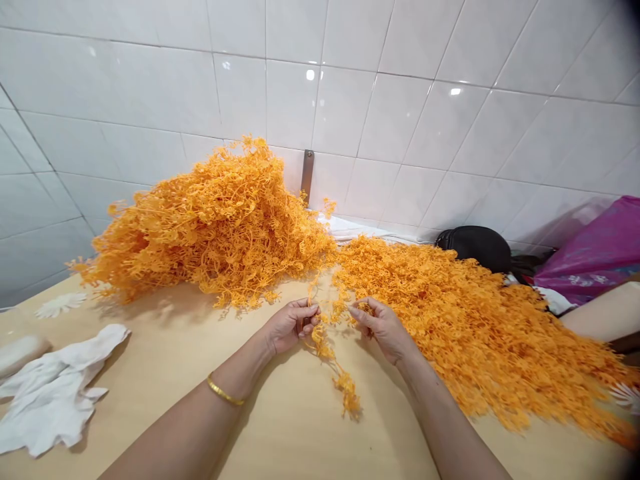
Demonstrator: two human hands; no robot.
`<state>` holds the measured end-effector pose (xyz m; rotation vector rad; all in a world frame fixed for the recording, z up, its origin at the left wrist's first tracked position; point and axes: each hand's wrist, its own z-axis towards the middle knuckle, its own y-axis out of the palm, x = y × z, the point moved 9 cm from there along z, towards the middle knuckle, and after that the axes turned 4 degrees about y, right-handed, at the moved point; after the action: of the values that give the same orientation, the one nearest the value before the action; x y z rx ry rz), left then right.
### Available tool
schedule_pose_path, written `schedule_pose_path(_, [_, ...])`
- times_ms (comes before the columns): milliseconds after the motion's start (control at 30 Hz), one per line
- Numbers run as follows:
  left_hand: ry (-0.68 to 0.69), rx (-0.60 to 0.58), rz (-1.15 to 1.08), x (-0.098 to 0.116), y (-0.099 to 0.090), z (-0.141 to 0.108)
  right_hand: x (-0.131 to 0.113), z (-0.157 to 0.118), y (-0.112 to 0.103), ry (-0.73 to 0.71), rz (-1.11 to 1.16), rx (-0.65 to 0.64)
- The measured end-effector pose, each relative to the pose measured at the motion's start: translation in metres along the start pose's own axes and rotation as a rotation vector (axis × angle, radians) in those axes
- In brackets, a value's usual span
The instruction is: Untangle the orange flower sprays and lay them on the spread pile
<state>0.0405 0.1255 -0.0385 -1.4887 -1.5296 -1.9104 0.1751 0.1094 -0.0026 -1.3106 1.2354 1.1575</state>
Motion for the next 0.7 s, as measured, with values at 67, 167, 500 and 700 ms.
schedule_pose_path(67, [0.005,-0.01,0.011,-0.001,0.0,0.001,0.003,-0.002,0.007,0.025,-0.052,-0.028])
schedule_pose_path(167, [0.011,-0.023,0.036,-0.002,-0.001,0.002,0.005,-0.002,0.021,0.016,-0.048,-0.074])
schedule_pose_path(500, [0.019,-0.054,0.179,-0.004,0.009,0.0,-0.036,-0.007,-0.009,-0.368,-0.756,0.445])
schedule_pose_path(700, [0.067,-0.082,0.199,0.0,0.016,-0.002,-0.042,-0.007,0.002,-0.416,-1.145,0.558])
